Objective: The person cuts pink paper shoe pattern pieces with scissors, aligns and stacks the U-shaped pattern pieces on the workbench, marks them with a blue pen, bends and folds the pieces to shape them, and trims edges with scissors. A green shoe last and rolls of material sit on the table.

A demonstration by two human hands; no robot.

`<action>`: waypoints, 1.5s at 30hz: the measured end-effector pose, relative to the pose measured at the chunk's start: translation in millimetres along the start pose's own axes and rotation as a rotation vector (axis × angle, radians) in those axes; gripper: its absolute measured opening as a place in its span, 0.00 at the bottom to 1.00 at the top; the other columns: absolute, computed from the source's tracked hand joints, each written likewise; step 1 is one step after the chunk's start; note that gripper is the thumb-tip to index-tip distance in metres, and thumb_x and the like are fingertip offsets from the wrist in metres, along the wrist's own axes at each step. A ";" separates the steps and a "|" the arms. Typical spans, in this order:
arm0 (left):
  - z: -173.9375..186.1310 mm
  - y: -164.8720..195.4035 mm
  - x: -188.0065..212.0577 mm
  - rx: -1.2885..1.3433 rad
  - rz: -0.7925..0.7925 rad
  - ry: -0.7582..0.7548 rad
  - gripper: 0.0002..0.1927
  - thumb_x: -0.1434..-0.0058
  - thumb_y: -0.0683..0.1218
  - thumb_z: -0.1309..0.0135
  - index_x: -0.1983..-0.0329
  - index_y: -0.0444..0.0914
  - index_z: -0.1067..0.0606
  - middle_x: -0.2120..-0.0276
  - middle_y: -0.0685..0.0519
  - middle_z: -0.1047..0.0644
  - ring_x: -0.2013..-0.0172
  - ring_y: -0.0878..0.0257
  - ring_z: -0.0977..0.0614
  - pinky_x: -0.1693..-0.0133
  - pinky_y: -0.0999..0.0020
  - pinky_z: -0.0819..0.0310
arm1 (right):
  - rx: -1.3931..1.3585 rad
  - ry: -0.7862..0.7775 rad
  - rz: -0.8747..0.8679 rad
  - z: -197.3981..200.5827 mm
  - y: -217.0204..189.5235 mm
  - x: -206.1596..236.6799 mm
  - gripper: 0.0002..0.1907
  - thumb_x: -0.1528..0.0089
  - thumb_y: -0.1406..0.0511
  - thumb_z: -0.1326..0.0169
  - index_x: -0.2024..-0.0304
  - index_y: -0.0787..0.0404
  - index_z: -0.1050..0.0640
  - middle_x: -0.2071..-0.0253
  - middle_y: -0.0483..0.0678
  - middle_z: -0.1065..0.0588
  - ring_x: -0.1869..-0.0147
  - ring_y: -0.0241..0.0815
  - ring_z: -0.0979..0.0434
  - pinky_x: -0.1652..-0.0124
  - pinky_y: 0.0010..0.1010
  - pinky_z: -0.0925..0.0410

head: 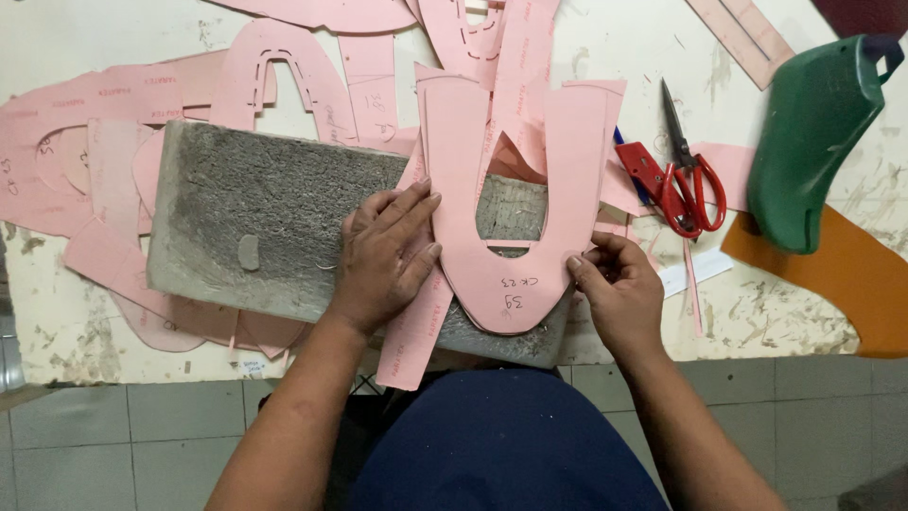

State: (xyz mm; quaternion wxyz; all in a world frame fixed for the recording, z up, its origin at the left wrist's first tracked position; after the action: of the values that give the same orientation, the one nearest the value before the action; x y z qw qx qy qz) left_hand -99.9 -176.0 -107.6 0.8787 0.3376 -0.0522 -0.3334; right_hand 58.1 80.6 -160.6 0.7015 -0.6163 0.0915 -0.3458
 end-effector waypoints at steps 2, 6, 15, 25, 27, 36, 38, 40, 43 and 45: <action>1.0 3.0 -1.6 -0.021 -0.026 0.012 0.32 0.42 0.52 0.39 0.33 0.43 0.27 0.32 0.55 0.30 0.34 0.54 0.34 0.33 0.52 0.49 | 0.021 0.019 0.051 0.4 -2.7 1.3 0.18 0.38 0.70 0.40 0.46 0.68 0.26 0.59 0.45 0.25 0.61 0.31 0.26 0.65 0.24 0.27; 1.1 3.8 -1.5 -0.015 -0.031 0.018 0.32 0.43 0.52 0.39 0.33 0.43 0.27 0.31 0.54 0.30 0.34 0.54 0.34 0.33 0.53 0.48 | -0.016 0.009 0.071 -0.6 1.4 0.3 0.18 0.37 0.71 0.40 0.45 0.67 0.27 0.59 0.43 0.27 0.58 0.30 0.27 0.60 0.21 0.28; 2.0 3.6 -1.0 0.011 -0.044 0.011 0.31 0.42 0.49 0.42 0.34 0.43 0.27 0.31 0.53 0.29 0.33 0.54 0.33 0.32 0.53 0.48 | -0.040 -0.022 0.035 -0.8 11.0 -3.8 0.17 0.37 0.71 0.41 0.47 0.67 0.27 0.60 0.43 0.26 0.59 0.31 0.27 0.60 0.22 0.29; 2.1 3.0 -0.5 -0.006 -0.024 -0.002 0.32 0.43 0.50 0.41 0.34 0.43 0.27 0.31 0.54 0.30 0.34 0.54 0.34 0.33 0.53 0.49 | -0.070 -0.017 0.030 0.3 10.8 -1.1 0.20 0.37 0.71 0.41 0.44 0.67 0.28 0.59 0.43 0.26 0.58 0.30 0.27 0.56 0.21 0.29; 0.4 2.9 -1.6 -0.014 -0.015 -0.008 0.32 0.44 0.50 0.40 0.33 0.43 0.27 0.31 0.54 0.30 0.33 0.54 0.34 0.33 0.54 0.48 | -0.062 -0.025 0.041 1.1 9.8 -1.8 0.19 0.36 0.71 0.42 0.43 0.68 0.27 0.60 0.43 0.26 0.59 0.31 0.27 0.58 0.22 0.30; 4.3 6.4 -3.5 -0.015 -0.032 0.017 0.33 0.45 0.49 0.39 0.34 0.42 0.28 0.31 0.54 0.30 0.33 0.52 0.34 0.33 0.53 0.48 | -0.074 -0.054 0.104 1.8 3.2 -1.8 0.21 0.34 0.70 0.46 0.38 0.68 0.28 0.64 0.45 0.27 0.64 0.33 0.27 0.63 0.25 0.30; 4.6 6.2 -2.7 0.004 -0.031 0.015 0.33 0.45 0.49 0.39 0.34 0.42 0.27 0.31 0.54 0.30 0.34 0.53 0.34 0.33 0.54 0.48 | -0.073 -0.049 0.098 2.4 4.1 -1.0 0.22 0.34 0.70 0.46 0.37 0.68 0.27 0.64 0.45 0.27 0.64 0.32 0.27 0.63 0.25 0.30; 3.9 5.5 -5.2 -0.012 -0.026 0.004 0.33 0.46 0.48 0.39 0.35 0.41 0.27 0.32 0.54 0.30 0.34 0.52 0.34 0.33 0.53 0.48 | -0.050 -0.052 0.066 3.0 6.5 -3.0 0.22 0.35 0.70 0.45 0.38 0.67 0.27 0.64 0.45 0.26 0.64 0.32 0.27 0.63 0.25 0.30; 3.9 5.7 -6.7 -0.010 -0.020 0.008 0.32 0.46 0.49 0.39 0.35 0.42 0.26 0.32 0.54 0.29 0.35 0.53 0.33 0.33 0.52 0.48 | -0.067 -0.054 0.042 2.8 9.8 -4.3 0.22 0.36 0.71 0.44 0.38 0.67 0.28 0.64 0.44 0.27 0.64 0.32 0.27 0.64 0.24 0.30; 4.6 6.7 -6.1 -0.002 -0.020 0.014 0.32 0.45 0.49 0.39 0.35 0.43 0.26 0.32 0.55 0.29 0.35 0.53 0.33 0.33 0.53 0.48 | -0.083 -0.060 0.038 2.0 11.8 -4.4 0.23 0.36 0.71 0.44 0.38 0.67 0.29 0.63 0.44 0.27 0.63 0.32 0.27 0.64 0.24 0.30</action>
State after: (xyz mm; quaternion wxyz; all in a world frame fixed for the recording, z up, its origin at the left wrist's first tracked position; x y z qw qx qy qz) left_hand -102.4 -171.1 -99.1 0.8761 0.3394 -0.0423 -0.3398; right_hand 60.3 84.8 -172.4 0.6843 -0.6531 0.0965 -0.3097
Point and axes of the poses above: each hand's wrist, its own x-axis away from the middle knuckle, its own z-axis out of the back of the hand, y = z × x, the point moved 9 cm from there along -x, towards the middle knuckle
